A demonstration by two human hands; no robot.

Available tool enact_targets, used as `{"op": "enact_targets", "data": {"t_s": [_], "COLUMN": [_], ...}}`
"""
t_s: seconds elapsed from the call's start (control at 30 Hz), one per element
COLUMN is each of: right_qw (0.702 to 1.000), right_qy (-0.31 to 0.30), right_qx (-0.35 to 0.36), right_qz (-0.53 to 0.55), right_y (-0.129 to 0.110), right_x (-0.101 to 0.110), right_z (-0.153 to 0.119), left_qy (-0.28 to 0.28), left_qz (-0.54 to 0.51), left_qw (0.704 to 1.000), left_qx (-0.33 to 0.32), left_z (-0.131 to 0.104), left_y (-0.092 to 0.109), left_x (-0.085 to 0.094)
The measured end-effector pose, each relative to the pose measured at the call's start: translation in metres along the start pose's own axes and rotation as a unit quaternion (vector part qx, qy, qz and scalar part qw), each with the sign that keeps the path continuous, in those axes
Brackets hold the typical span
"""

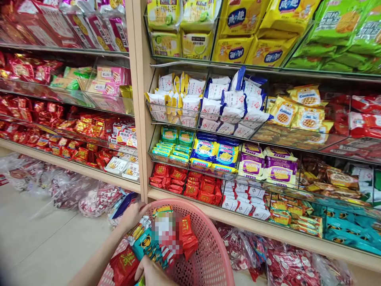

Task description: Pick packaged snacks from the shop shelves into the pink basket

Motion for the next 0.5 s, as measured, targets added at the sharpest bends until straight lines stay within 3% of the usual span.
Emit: {"op": "enact_targets", "data": {"t_s": [0.2, 0.5], "right_qw": [0.998, 0.987], "right_qy": [0.017, 0.046], "right_qx": [-0.024, -0.026], "right_qz": [-0.046, -0.153], "right_y": [-0.006, 0.004], "right_x": [-0.002, -0.02], "right_z": [-0.006, 0.003], "left_qy": [0.001, 0.005], "left_qz": [-0.003, -0.002], "left_qw": [1.0, 1.0], "left_qx": [-0.001, -0.003], "left_z": [-0.002, -0.001], "left_y": [0.002, 0.0], "left_x": [0.001, 0.0]}}
Point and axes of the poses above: each hand's wrist, its own z-axis towards the middle knuckle, its own x-axis out of the back of the hand, y = z × x, the point moved 1 cm from there along z, towards the middle knuckle, and after that the axes turned 2 degrees about x, right-handed, at the moved point
